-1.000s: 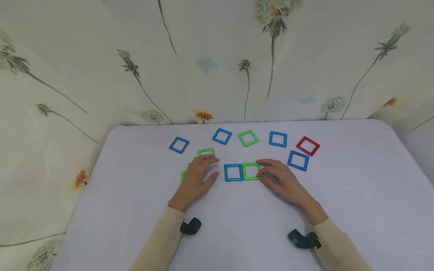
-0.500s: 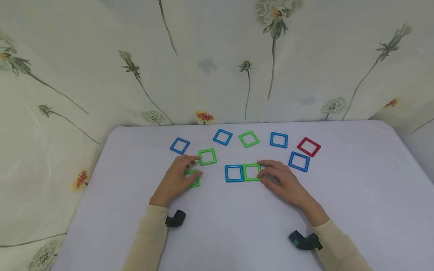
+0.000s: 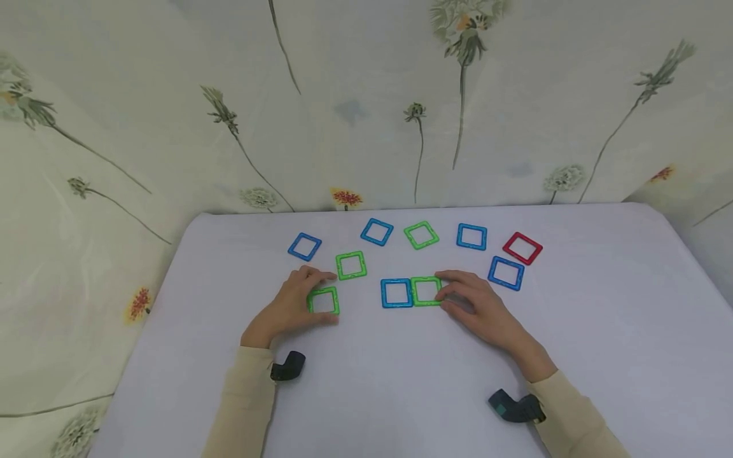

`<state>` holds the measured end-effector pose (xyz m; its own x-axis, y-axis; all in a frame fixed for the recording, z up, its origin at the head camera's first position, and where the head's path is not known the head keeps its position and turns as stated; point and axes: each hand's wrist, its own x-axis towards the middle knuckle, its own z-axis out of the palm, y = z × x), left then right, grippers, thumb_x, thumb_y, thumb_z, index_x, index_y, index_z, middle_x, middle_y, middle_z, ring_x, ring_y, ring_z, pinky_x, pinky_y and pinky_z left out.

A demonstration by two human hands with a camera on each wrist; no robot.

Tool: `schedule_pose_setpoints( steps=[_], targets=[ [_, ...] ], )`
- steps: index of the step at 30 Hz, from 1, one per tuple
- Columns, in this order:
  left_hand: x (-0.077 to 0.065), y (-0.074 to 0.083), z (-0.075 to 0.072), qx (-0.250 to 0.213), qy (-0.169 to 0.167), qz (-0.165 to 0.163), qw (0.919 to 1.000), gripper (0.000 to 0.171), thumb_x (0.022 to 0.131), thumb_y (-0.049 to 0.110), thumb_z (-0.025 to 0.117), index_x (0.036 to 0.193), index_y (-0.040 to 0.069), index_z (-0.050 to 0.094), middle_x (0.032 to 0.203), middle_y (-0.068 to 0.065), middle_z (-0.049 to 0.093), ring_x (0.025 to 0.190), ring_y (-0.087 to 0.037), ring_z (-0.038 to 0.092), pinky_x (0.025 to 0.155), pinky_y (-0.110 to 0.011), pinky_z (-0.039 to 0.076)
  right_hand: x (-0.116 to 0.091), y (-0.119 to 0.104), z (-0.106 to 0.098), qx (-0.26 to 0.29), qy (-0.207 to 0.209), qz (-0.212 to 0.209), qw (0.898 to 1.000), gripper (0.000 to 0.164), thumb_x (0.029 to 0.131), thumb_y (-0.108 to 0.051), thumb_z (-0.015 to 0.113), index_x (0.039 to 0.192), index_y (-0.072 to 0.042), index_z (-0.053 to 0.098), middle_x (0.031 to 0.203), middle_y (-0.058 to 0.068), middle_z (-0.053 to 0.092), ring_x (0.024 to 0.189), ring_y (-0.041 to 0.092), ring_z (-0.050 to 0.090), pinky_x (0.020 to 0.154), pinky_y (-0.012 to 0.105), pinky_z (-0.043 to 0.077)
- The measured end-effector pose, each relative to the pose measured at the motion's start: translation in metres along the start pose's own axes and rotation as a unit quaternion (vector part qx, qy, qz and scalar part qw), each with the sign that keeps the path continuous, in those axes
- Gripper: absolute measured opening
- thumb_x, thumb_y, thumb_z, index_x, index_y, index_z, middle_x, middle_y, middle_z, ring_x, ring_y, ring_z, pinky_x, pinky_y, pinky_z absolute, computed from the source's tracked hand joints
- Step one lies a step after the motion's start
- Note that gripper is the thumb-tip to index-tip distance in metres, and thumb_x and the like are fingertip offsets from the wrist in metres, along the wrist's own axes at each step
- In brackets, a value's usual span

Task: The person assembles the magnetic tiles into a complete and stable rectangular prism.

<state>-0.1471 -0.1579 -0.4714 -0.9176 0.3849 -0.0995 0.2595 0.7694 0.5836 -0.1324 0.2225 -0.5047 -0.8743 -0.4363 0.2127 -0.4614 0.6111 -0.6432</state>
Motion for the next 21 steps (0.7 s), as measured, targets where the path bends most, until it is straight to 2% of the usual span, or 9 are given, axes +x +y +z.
schedule_pose_setpoints(
  steps=[4, 12, 21],
  targets=[
    [-0.0015, 0.0013, -0.0015, 0.010, -0.010, 0.000, 0.9999, 0.075, 0.067, 0.044, 0.083, 0.133, 0.027, 0.051, 0.126, -0.001, 0.046, 0.112, -0.022, 0.041, 0.094, -0.043, 0.040, 0.0002, -0.0012, -0.0009, 0.001, 0.001, -0.002, 1.000, 0.020, 0.088, -0.019, 0.067, 0.102, -0.032, 0.063, 0.139, -0.003, 0.049, 0.135, 0.022, 0.037, 0.107, 0.054, 0.030],
    [-0.0021, 0.0014, -0.0011, 0.022, -0.009, 0.009, 0.9997, 0.074, 0.067, 0.041, 0.084, 0.132, 0.025, 0.052, 0.124, -0.002, 0.045, 0.110, -0.022, 0.040, 0.093, -0.042, 0.039, 0.0005, -0.0038, -0.0019, 0.011, 0.006, -0.007, 1.000, 0.020, 0.087, -0.016, 0.067, 0.102, -0.030, 0.064, 0.138, 0.000, 0.051, 0.133, 0.024, 0.038, 0.105, 0.055, 0.030],
    [-0.0022, -0.0002, -0.0017, 0.017, -0.005, 0.015, 0.9997, 0.057, 0.074, 0.034, 0.080, 0.126, 0.024, 0.057, 0.121, -0.002, 0.047, 0.106, -0.020, 0.041, 0.088, -0.038, 0.042, 0.0003, -0.0036, -0.0016, 0.013, 0.004, -0.007, 1.000, 0.019, 0.088, -0.016, 0.067, 0.101, -0.029, 0.065, 0.137, 0.002, 0.051, 0.133, 0.026, 0.038, 0.104, 0.056, 0.029]
  ],
)
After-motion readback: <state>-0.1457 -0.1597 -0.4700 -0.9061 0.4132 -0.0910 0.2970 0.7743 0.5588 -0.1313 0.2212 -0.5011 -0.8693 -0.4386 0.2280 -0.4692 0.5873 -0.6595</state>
